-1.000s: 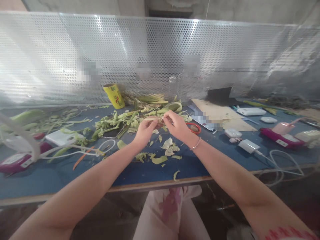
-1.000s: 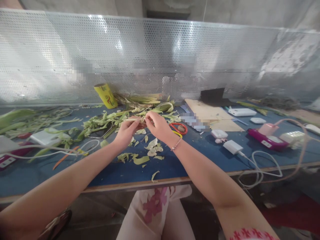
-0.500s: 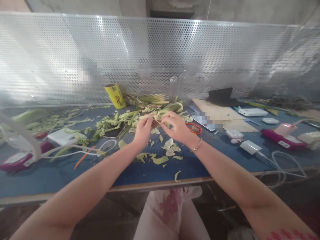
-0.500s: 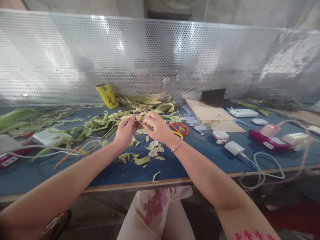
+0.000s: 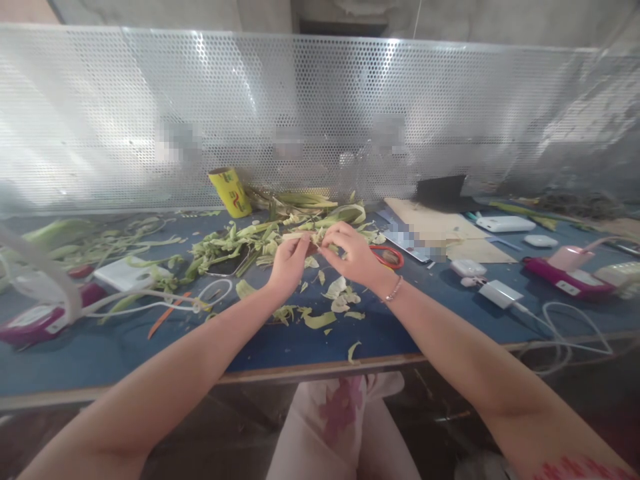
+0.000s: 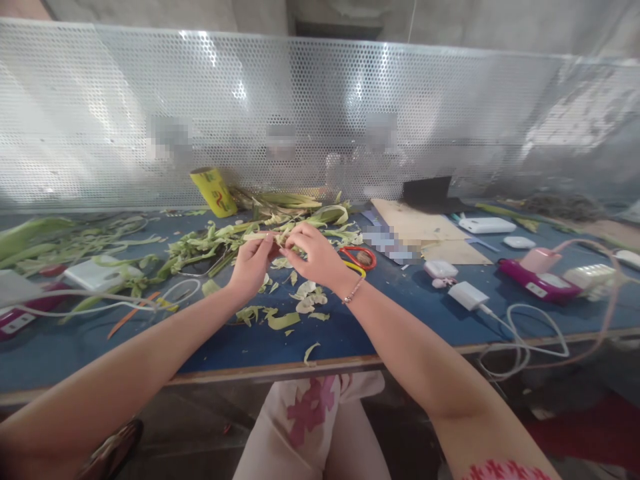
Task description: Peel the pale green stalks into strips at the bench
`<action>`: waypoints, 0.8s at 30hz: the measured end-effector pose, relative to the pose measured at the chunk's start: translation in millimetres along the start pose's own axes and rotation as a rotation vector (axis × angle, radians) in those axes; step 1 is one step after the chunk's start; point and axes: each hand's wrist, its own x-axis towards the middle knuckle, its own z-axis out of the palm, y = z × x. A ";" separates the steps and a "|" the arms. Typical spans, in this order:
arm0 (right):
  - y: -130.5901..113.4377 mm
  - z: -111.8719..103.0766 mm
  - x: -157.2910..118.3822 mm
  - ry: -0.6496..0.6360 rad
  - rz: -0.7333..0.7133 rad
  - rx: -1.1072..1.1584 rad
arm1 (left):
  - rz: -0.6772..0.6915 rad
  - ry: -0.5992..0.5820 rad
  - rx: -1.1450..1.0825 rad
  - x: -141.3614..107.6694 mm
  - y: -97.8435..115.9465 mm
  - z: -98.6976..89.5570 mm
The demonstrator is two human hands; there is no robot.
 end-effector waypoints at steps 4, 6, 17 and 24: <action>1.5 0.9 -0.2 -0.010 0.028 -0.019 | -0.010 -0.008 -0.009 -0.9 2.4 2.0; 2.4 1.6 0.0 -0.015 0.036 -0.025 | -0.014 -0.009 -0.023 -1.6 4.1 3.5; 3.2 3.4 -0.4 -0.004 0.049 0.006 | -0.114 0.001 -0.165 -0.4 1.6 5.2; 3.8 -0.1 -0.8 -0.051 0.166 0.056 | -0.119 -0.008 -0.158 -1.3 5.9 5.8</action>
